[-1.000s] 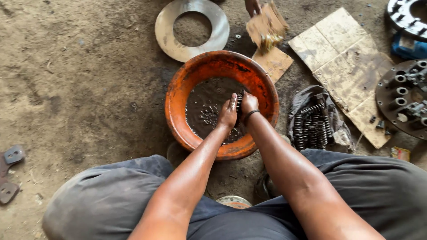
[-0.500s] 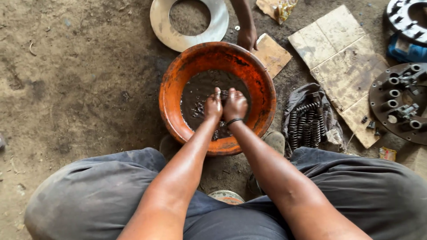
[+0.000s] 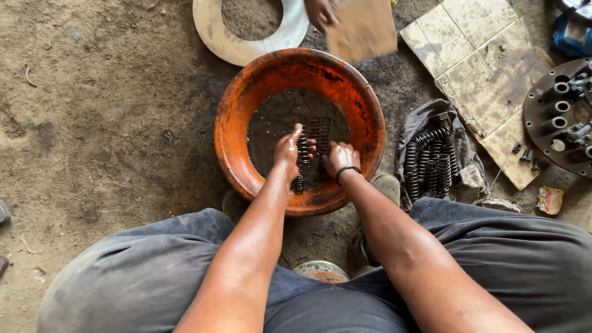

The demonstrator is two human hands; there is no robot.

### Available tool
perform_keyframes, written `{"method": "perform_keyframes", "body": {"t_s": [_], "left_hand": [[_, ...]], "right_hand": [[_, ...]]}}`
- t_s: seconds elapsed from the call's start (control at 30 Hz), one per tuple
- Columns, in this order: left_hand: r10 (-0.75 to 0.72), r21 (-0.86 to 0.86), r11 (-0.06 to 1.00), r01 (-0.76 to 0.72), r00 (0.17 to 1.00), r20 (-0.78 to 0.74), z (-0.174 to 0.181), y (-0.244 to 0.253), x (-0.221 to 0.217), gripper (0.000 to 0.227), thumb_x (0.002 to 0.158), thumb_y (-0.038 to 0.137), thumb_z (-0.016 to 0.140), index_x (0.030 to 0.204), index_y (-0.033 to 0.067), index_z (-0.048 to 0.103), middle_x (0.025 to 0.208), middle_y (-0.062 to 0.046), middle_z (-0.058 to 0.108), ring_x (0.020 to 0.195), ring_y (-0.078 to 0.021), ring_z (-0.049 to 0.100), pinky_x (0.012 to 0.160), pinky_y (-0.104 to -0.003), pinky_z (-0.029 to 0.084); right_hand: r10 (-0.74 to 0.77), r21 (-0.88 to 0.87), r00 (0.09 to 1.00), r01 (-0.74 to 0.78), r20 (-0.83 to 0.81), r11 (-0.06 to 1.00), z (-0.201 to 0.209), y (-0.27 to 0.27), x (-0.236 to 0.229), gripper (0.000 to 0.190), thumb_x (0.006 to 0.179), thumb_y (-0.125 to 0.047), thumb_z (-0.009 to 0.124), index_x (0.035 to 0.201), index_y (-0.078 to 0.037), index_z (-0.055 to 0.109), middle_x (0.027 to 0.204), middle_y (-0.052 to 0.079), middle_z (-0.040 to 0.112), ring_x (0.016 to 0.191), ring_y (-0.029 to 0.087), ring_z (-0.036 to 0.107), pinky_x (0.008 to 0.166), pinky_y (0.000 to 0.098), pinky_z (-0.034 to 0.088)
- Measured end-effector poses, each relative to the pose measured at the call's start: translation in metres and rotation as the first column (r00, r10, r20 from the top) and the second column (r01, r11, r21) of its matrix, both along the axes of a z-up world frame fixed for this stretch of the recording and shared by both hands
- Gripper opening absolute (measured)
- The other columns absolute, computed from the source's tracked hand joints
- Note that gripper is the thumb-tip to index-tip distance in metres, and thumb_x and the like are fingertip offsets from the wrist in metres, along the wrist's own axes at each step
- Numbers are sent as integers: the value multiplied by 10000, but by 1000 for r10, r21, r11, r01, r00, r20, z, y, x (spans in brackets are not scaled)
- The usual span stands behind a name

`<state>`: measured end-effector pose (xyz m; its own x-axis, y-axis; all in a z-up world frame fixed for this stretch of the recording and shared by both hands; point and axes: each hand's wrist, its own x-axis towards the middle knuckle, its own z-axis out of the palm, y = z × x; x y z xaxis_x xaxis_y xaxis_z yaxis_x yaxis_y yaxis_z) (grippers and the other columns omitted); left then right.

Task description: The person sits on the ground and washes metal springs by hand in a red basin filled with dark liquid. They repeatedly submerge, rub, and rinse the springs, then place them on a nearby sack.

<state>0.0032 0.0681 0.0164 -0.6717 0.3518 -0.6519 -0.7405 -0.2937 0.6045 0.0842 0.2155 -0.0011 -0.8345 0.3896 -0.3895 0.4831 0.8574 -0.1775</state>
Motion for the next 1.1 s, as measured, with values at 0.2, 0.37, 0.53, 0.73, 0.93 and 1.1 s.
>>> {"method": "perform_keyframes", "body": {"t_s": [0.2,0.37,0.53,0.73,0.93,1.1], "left_hand": [[43,-2,999,-43,999,30,-30,-24,-4,372,1026,413,607,981,45,633,769,-90,664,618,-196,661,510,-352,560],[64,-44,997,-60,994,90,-36,-40,-5,400,971,439,555,1003,53,656,775,-104,735,627,-199,689,520,-340,549],[53,-61,997,-44,988,143,-43,-42,-7,336,900,358,778,965,51,659,732,-91,676,597,-205,663,514,-329,534],[13,-7,1000,-12,989,150,-48,-41,-5,278,876,282,822,953,57,681,742,-91,682,631,-207,691,534,-329,551],[-13,9,1000,12,980,197,-43,-50,-4,297,930,378,700,973,86,668,816,-98,742,745,-226,729,603,-367,564],[-38,-52,997,54,963,266,-41,-55,-1,340,975,459,660,982,119,655,847,-63,704,808,-213,712,665,-411,601]], "right_hand": [[285,95,943,-305,174,948,-26,-25,22,435,915,-235,621,1332,-116,600,1390,190,512,1278,385,477,951,523,452],[359,-201,839,-301,410,932,-34,-32,8,379,904,-199,627,1263,-120,718,1394,168,625,1307,339,591,1072,462,504],[197,122,948,-233,250,965,-14,-10,-2,376,951,-208,564,1306,-133,666,1423,156,559,1370,351,471,1095,542,396],[399,-32,823,-423,404,905,-13,-25,9,419,929,-251,587,1333,-153,635,1435,135,542,1393,345,429,1108,573,374],[145,-159,888,-83,436,984,-26,-31,-9,398,909,-256,647,1278,-115,693,1451,159,598,1368,357,540,1083,510,474],[302,133,916,-345,265,929,-31,-22,9,519,844,-275,647,1340,-134,593,1474,178,424,1361,399,367,979,568,434]]}}
